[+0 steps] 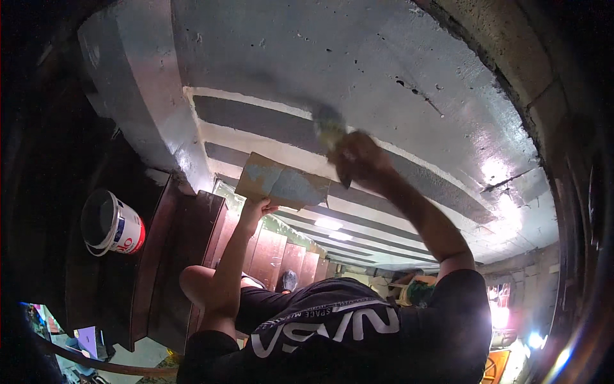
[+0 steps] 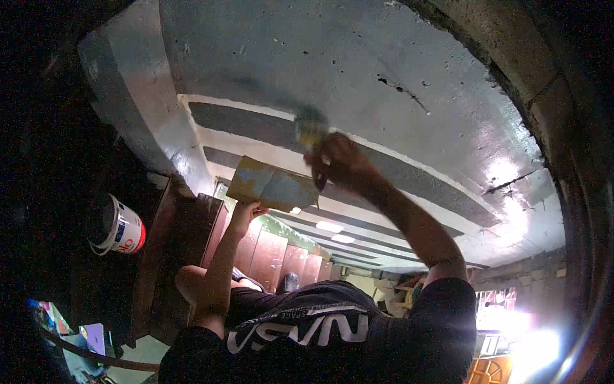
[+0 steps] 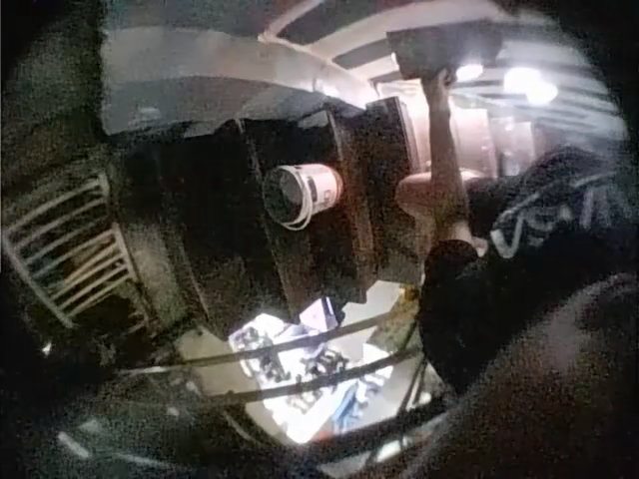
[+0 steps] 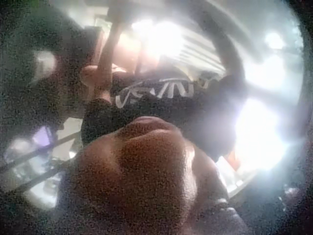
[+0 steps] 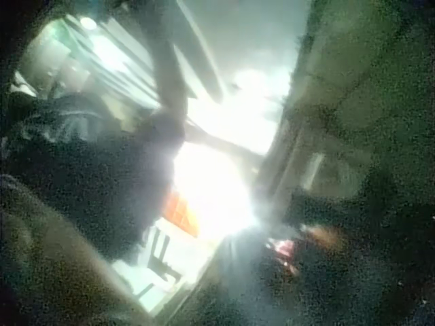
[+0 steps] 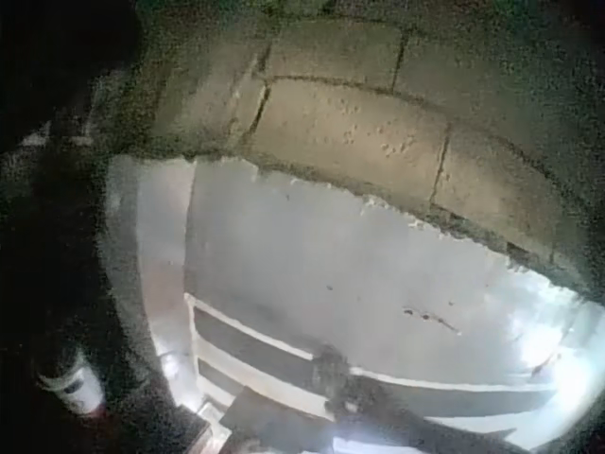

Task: Painting an indoor ceiling using a brush and a cardboard drip-catcher.

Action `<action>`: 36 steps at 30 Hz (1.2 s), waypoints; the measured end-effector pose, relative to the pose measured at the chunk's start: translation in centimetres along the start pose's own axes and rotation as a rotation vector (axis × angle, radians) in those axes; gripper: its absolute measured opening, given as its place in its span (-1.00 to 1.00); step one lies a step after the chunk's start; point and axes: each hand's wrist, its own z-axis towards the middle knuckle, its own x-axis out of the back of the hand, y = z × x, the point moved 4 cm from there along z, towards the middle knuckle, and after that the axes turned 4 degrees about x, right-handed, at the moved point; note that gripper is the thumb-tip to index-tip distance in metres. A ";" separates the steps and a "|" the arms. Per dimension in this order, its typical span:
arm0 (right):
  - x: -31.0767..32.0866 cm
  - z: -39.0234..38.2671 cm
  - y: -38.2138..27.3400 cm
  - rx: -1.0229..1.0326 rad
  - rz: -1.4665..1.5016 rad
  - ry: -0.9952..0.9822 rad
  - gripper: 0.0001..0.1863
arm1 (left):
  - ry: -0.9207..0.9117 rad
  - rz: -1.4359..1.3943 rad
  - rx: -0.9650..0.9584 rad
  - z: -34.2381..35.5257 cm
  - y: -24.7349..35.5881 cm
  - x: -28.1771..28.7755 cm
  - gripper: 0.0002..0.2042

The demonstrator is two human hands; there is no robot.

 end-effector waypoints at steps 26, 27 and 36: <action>6.9 -0.9 5.9 -0.475 0.366 0.271 -0.75 | -0.030 0.004 -0.008 0.3 0.2 0.3 -0.67; 8.9 -0.9 5.9 -0.287 0.100 0.328 -0.73 | -0.020 0.011 0.017 0.4 0.0 0.2 -0.66; 4.0 -5.5 2.0 -0.279 -0.050 0.178 -0.73 | 0.004 0.052 0.005 0.6 -0.5 -0.4 -0.68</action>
